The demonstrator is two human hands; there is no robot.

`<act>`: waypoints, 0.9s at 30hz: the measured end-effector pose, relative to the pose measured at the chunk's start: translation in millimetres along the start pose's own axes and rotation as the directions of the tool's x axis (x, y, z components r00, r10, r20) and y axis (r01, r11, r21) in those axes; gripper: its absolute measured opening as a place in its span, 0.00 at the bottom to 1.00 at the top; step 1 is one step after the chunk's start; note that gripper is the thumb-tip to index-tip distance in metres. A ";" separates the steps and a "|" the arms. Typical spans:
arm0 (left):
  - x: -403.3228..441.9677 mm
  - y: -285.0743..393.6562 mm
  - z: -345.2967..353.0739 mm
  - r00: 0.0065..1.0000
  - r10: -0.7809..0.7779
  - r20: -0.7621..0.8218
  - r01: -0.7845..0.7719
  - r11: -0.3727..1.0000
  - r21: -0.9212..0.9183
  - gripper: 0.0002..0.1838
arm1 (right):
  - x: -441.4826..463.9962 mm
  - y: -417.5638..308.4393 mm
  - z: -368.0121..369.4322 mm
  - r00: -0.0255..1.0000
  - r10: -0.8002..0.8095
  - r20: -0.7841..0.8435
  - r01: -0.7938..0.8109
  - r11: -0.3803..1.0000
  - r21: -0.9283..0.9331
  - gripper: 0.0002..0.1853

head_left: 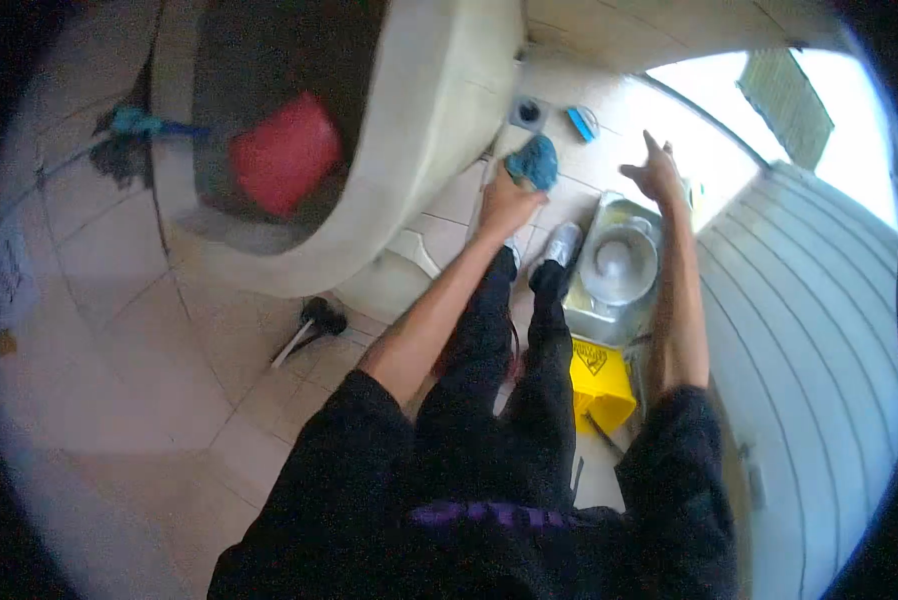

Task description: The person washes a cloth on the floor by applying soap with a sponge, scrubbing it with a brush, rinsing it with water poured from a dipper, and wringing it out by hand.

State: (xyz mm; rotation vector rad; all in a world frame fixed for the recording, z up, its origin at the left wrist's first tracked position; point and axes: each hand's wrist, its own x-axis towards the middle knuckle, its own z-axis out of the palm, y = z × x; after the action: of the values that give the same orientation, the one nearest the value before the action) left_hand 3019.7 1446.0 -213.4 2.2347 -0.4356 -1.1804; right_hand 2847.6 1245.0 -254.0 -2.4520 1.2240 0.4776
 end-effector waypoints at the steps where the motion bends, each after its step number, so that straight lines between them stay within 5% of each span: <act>1: -0.2 -19.6 4.4 1.000 0.019 0.023 -0.017 0.998 -0.067 0.42 | -5.1 -19.0 -21.5 0.994 0.078 0.081 -0.097 0.959 0.266 0.33; 3: -4.6 -29.0 -0.3 0.999 -0.028 0.027 0.030 0.995 -0.095 0.46 | -17.6 -60.2 -69.6 0.943 0.230 0.241 -0.333 0.632 0.700 0.31; 4: -12.9 -28.3 -4.4 0.995 -0.097 0.034 0.099 0.993 -0.058 0.48 | -28.7 -66.2 -62.7 0.984 0.126 -0.129 -0.026 0.805 0.592 0.28; 7: -24.5 -34.5 -13.8 0.958 -0.259 0.123 0.272 0.958 -0.097 0.50 | -56.3 -149.5 -135.5 0.986 0.160 -0.050 -0.024 0.430 0.902 0.23; 9: -35.1 -44.0 -11.2 0.969 -0.247 0.026 0.248 0.959 -0.139 0.50 | -71.0 -212.0 -168.3 0.979 -0.080 -0.185 0.202 0.372 0.906 0.20; 11: -47.6 -43.9 -23.0 0.961 -0.270 0.055 0.274 0.918 -0.286 0.49 | -88.8 -286.2 -208.9 0.949 -0.307 -0.071 0.159 0.274 0.949 0.19; 13: -43.6 -99.2 0.1 0.984 -0.126 0.125 0.170 0.868 -0.466 0.48 | -71.6 -342.2 -211.6 0.810 -0.496 -0.312 0.548 0.455 0.702 0.20; 14: -41.5 -126.9 11.7 0.986 -0.053 0.159 0.133 0.821 -0.555 0.47 | -60.2 -371.1 -217.5 0.800 -0.538 -0.265 0.570 0.546 0.613 0.22; 17: -55.2 -106.1 -17.2 0.978 -0.180 0.107 0.205 0.928 -0.310 0.50 | -23.6 -452.3 -190.1 0.796 -0.548 -0.257 0.588 0.802 0.110 0.29; 18: -67.0 -88.9 -36.9 0.965 -0.228 0.127 0.256 0.919 -0.299 0.51 | -9.1 -465.6 -181.8 0.784 -0.568 -0.251 0.604 0.791 0.095 0.29; 20: -77.5 -76.3 -59.0 0.950 -0.271 0.157 0.307 0.901 -0.305 0.53 | 17.5 -476.9 -171.3 0.750 -0.656 0.084 0.661 0.749 -0.042 0.25; 22: -80.3 -81.1 -65.7 0.947 -0.276 0.163 0.317 0.883 -0.347 0.54 | 34.2 -466.5 -165.4 0.762 -0.646 0.046 0.644 0.751 -0.145 0.19; 27: -89.2 -110.1 -72.5 0.971 -0.184 0.154 0.230 0.895 -0.381 0.52 | 143.0 -366.7 -125.4 0.582 -0.811 -0.062 0.779 0.578 -0.243 0.19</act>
State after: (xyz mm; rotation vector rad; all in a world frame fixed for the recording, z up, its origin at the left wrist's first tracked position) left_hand 3032.5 1603.2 -191.5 1.8974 0.0101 -1.3725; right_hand 3243.7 1294.8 -147.6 -2.9074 -0.0238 0.1112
